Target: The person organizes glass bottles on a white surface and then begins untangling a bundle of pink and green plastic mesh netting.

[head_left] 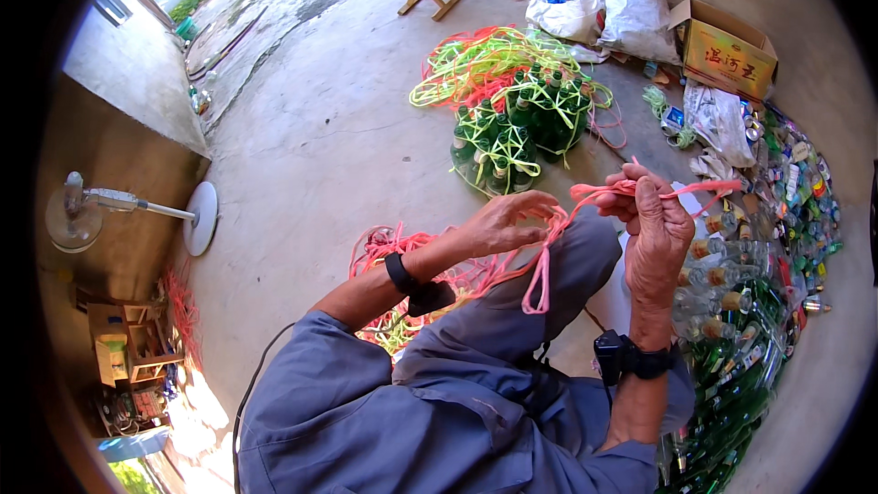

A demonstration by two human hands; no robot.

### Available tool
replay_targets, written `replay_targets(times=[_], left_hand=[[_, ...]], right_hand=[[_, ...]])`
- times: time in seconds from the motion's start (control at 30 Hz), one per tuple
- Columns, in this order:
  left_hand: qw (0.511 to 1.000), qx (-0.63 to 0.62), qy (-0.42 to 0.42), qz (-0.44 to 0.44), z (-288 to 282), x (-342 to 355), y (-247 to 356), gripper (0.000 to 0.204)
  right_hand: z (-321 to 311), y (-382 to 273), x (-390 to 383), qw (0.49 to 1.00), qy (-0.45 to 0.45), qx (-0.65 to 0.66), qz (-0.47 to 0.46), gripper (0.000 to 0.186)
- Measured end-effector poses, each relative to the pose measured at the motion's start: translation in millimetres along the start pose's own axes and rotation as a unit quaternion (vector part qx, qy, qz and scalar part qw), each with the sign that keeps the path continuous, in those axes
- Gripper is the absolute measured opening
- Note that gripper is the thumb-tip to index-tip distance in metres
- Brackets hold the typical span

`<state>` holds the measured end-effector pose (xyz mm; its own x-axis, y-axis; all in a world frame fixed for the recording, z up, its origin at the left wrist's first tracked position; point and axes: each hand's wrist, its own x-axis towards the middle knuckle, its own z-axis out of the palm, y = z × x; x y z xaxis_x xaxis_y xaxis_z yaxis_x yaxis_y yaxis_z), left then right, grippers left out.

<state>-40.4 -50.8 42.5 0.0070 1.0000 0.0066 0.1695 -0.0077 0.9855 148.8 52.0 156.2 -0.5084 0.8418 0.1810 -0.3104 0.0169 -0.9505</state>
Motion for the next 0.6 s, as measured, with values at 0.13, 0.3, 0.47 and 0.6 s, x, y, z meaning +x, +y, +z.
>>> replay_targets(times=[0.13, 0.3, 0.47, 0.6], left_hand=[[0.995, -0.070, 0.057, -0.042, 20.6, -1.9, 9.8, 0.059], [0.989, -0.148, 0.018, -0.021, 32.8, -9.2, 33.3, 0.045], [0.994, -0.106, 0.007, -0.036, 26.8, -9.1, 44.8, 0.026], [0.991, -0.123, 0.059, 0.012, 19.5, -2.9, 49.7, 0.020]], right_hand=[[-1.6, -15.0, 3.6, 0.999, -0.044, -0.009, -0.001, 0.030], [-13.0, -17.3, 8.7, 0.998, -0.041, 0.040, 0.037, 0.038], [-33.0, -24.9, 4.1, 0.996, -0.044, 0.079, 0.026, 0.039], [-42.5, -32.4, 0.0, 0.995, -0.047, 0.085, 0.003, 0.036]])
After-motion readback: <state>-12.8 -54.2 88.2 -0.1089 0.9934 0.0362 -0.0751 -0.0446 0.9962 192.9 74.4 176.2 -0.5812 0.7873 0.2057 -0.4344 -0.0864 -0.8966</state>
